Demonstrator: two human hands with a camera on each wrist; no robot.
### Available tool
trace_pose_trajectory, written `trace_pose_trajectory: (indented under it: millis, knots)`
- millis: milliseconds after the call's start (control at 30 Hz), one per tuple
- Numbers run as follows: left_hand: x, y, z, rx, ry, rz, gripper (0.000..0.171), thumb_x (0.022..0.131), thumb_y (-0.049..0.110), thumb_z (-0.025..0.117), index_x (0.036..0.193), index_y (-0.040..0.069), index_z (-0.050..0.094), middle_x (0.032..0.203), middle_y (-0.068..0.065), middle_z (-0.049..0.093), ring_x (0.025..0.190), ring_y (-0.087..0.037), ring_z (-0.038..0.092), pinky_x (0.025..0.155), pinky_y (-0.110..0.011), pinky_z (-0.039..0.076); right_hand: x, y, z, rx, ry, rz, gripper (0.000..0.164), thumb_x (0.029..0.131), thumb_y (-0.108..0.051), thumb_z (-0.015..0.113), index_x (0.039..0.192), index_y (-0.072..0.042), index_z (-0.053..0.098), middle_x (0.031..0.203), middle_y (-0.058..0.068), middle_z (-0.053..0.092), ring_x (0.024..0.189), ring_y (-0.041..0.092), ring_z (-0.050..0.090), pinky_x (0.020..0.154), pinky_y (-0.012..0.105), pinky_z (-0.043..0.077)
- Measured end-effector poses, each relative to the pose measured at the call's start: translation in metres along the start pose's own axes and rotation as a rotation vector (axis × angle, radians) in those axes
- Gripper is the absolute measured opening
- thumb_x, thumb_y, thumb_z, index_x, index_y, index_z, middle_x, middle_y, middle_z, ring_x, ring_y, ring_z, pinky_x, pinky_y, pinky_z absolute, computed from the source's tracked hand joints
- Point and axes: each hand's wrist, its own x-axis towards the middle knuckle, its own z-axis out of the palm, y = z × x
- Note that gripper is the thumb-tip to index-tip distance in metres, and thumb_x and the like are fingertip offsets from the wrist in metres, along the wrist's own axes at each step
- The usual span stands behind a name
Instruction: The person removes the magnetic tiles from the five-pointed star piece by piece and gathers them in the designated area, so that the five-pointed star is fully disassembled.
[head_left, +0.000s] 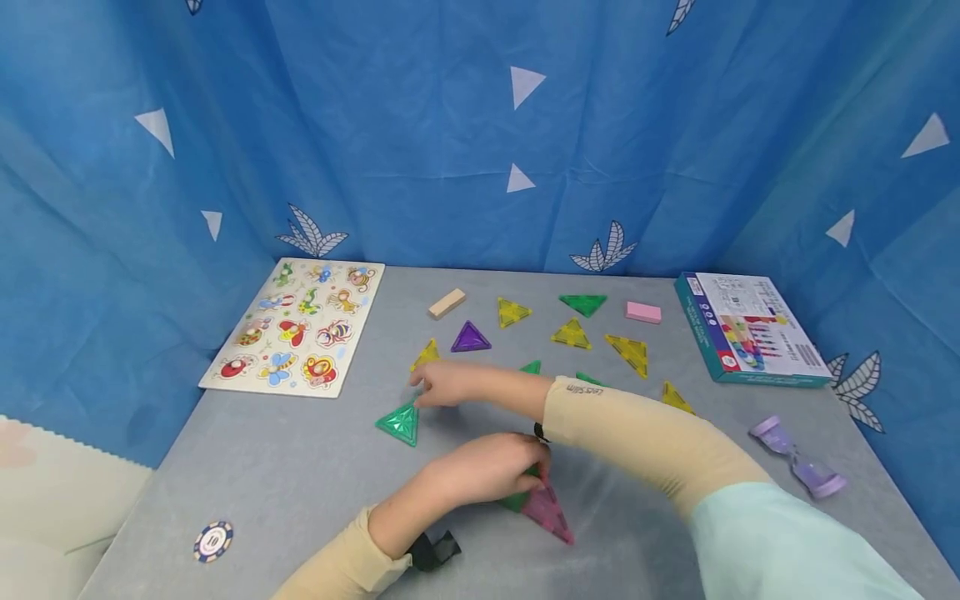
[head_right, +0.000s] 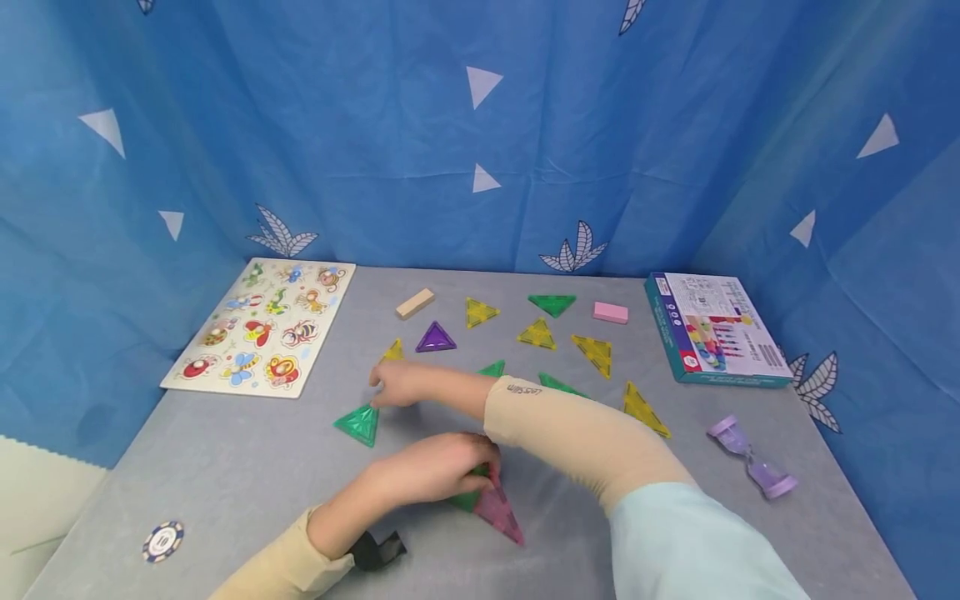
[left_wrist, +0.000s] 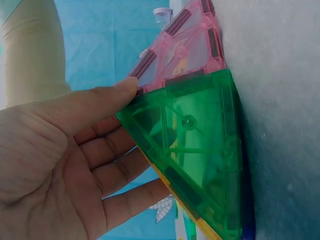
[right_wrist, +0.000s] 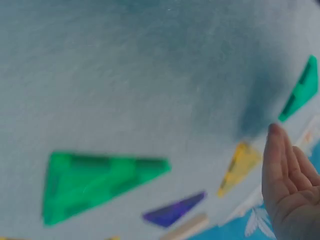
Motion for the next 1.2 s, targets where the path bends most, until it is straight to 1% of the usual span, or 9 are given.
trace_pose_trajectory:
  millis: [100,367,500,600,700,800,933,1067,1200]
  knots:
    - [0.000,-0.004,-0.002,-0.048,-0.018,-0.026,0.005,0.089,0.027,0.065,0.089,0.023,0.064,0.086,0.017,0.058,0.075,0.005,0.051,0.069,-0.012,0.041,-0.023,0.006,-0.010,-0.037,0.077,-0.034,0.040,0.092,-0.022,0.060,0.128,-0.005,0.054,0.105,0.005,0.065,0.084,0.010,0.060,0.068,0.023,0.048]
    - [-0.004,-0.020,-0.007,-0.157,-0.059,-0.033,0.010,0.087,0.023,0.068,0.095,0.021,0.064,0.090,0.015,0.059,0.076,0.001,0.051,0.068,-0.013,0.041,-0.109,0.056,-0.011,0.082,0.222,-0.095,0.023,0.093,-0.012,0.057,0.114,-0.004,0.060,0.098,0.006,0.065,0.086,0.016,0.061,0.072,0.026,0.050]
    - [-0.006,-0.023,-0.011,-0.176,-0.055,-0.061,0.012,0.086,0.023,0.069,0.097,0.020,0.064,0.090,0.014,0.058,0.077,-0.002,0.051,0.067,-0.014,0.041,-0.148,0.084,0.006,0.151,0.192,-0.115,0.015,0.093,-0.007,0.053,0.105,-0.003,0.062,0.097,0.008,0.066,0.083,0.012,0.060,0.070,0.025,0.049]
    - [-0.007,-0.025,-0.013,-0.166,-0.047,-0.091,0.013,0.086,0.025,0.069,0.097,0.020,0.064,0.086,0.014,0.057,0.073,-0.003,0.049,0.064,-0.016,0.041,-0.167,0.095,0.021,0.224,0.134,-0.119,0.015,0.095,-0.014,0.053,0.102,-0.007,0.064,0.097,0.006,0.066,0.084,0.011,0.059,0.071,0.027,0.049]
    - [-0.008,-0.028,-0.013,-0.151,-0.032,-0.121,0.012,0.085,0.026,0.069,0.095,0.020,0.064,0.082,0.016,0.055,0.070,-0.002,0.048,0.063,-0.017,0.041,-0.175,0.096,0.034,0.279,0.099,-0.100,0.017,0.093,-0.025,0.059,0.103,-0.013,0.064,0.095,0.000,0.065,0.085,0.010,0.060,0.071,0.027,0.050]
    - [-0.008,-0.032,-0.012,-0.154,-0.025,-0.144,0.012,0.085,0.027,0.070,0.093,0.021,0.064,0.080,0.016,0.054,0.069,-0.003,0.047,0.063,-0.018,0.041,-0.175,0.092,0.044,0.291,0.103,-0.059,0.018,0.088,-0.025,0.066,0.101,-0.014,0.064,0.089,-0.005,0.064,0.081,0.010,0.060,0.067,0.026,0.051]
    - [-0.009,-0.043,-0.011,-0.257,-0.030,-0.128,0.011,0.084,0.028,0.071,0.087,0.022,0.063,0.077,0.015,0.055,0.067,-0.003,0.047,0.062,-0.019,0.042,-0.171,0.091,0.052,0.246,0.125,-0.028,0.009,0.086,-0.015,0.067,0.094,-0.013,0.064,0.079,-0.007,0.061,0.071,0.007,0.058,0.061,0.024,0.049]
    - [-0.012,-0.054,-0.012,-0.387,-0.058,-0.106,0.013,0.082,0.028,0.072,0.081,0.021,0.061,0.072,0.012,0.054,0.063,-0.003,0.046,0.059,-0.020,0.041,-0.169,0.095,0.056,0.223,0.135,-0.028,0.004,0.087,-0.014,0.067,0.088,-0.012,0.064,0.075,-0.008,0.060,0.066,0.005,0.055,0.059,0.023,0.048]
    - [-0.014,-0.059,-0.012,-0.431,-0.094,-0.099,0.015,0.083,0.027,0.072,0.079,0.020,0.059,0.067,0.011,0.049,0.058,-0.003,0.042,0.056,-0.019,0.038,-0.170,0.099,0.059,0.240,0.138,-0.028,0.005,0.088,-0.017,0.066,0.088,-0.013,0.065,0.076,-0.008,0.061,0.068,0.005,0.056,0.061,0.024,0.048]
